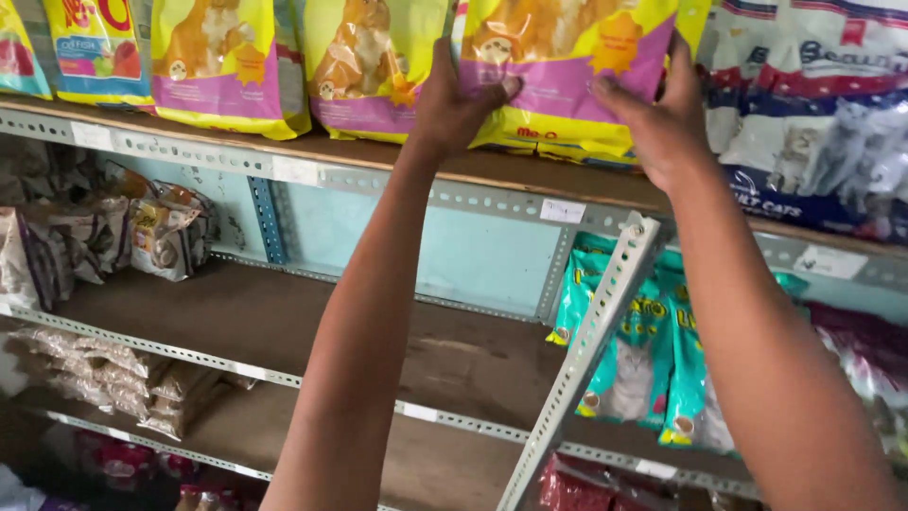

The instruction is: Arranging and stocking various bags of cat food onto metal shelves in a pet store.

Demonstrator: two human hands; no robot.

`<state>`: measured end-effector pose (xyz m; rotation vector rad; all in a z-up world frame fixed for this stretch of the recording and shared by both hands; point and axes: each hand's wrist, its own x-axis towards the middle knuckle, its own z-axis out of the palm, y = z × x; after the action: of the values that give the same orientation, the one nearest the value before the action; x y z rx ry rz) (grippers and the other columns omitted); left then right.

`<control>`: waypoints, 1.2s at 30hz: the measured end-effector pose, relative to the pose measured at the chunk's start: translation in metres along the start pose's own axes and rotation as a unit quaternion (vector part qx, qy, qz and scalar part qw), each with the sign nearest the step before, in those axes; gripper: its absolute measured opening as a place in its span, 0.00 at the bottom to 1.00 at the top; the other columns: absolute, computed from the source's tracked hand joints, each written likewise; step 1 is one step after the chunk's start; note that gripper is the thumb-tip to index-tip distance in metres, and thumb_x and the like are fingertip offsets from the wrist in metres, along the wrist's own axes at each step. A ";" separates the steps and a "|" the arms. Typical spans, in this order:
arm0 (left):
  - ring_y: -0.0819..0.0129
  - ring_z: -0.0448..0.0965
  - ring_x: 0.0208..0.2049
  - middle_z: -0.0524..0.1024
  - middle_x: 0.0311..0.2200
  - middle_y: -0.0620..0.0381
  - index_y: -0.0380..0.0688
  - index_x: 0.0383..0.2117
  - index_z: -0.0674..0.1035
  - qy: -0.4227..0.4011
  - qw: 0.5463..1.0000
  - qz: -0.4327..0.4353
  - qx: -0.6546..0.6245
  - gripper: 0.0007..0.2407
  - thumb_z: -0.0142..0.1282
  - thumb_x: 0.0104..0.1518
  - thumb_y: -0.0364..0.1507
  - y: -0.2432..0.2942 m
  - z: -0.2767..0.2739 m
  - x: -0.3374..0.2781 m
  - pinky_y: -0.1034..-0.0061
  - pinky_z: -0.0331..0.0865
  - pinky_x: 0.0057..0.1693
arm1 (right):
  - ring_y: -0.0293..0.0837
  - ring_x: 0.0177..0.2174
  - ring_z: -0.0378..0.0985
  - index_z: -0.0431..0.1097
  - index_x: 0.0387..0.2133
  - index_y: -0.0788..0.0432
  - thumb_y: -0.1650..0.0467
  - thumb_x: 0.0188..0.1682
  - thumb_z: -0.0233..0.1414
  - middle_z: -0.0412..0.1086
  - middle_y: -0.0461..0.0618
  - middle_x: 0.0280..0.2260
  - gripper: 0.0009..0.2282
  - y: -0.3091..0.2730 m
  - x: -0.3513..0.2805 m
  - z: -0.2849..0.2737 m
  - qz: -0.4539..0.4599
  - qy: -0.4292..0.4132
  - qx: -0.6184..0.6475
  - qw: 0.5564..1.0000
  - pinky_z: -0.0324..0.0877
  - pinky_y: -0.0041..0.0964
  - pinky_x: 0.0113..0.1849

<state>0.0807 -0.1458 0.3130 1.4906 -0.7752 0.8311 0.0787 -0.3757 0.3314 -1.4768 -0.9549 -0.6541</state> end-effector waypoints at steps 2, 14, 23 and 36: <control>0.73 0.72 0.24 0.73 0.28 0.57 0.42 0.40 0.58 0.022 0.994 -0.061 0.087 0.24 0.62 0.46 0.35 -0.024 -0.002 0.013 0.79 0.70 0.29 | 0.51 0.49 0.70 0.46 0.53 0.55 0.72 0.43 0.59 0.64 0.56 0.49 0.29 0.038 0.020 -0.004 0.042 -0.019 0.000 0.999 0.66 0.50 0.52; 0.34 0.72 0.40 0.69 0.43 0.30 0.50 0.60 0.45 0.061 0.932 -0.099 0.343 0.41 0.66 0.46 0.36 -0.107 0.001 0.010 0.51 0.67 0.41 | 0.48 0.17 0.65 0.20 0.61 0.42 0.62 0.56 0.40 0.65 0.65 0.39 0.30 0.057 0.015 0.022 0.192 -0.194 -0.425 0.863 0.62 0.40 0.19; 0.52 0.70 0.30 0.69 0.29 0.52 0.44 0.22 0.71 0.178 0.779 0.168 0.577 0.08 0.60 0.40 0.24 -0.097 0.008 0.005 0.61 0.65 0.29 | 0.67 0.45 0.45 0.61 0.56 0.41 0.56 0.52 0.49 0.45 0.66 0.48 0.19 0.068 0.002 0.025 0.005 -0.043 -0.625 0.779 0.58 0.68 0.36; 0.43 0.63 0.52 0.69 0.49 0.45 0.40 0.47 0.70 0.092 0.823 0.156 0.539 0.13 0.45 0.56 0.26 -0.093 -0.005 -0.102 0.54 0.60 0.56 | 0.60 0.29 0.65 0.75 0.36 0.55 0.67 0.51 0.51 0.66 0.60 0.28 0.07 0.092 -0.044 0.031 -0.230 -0.011 -0.588 0.775 0.63 0.51 0.29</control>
<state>0.1061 -0.1336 0.1784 2.2295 -0.3738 1.8297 0.1309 -0.3501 0.2422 -2.3277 -0.9492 -1.8298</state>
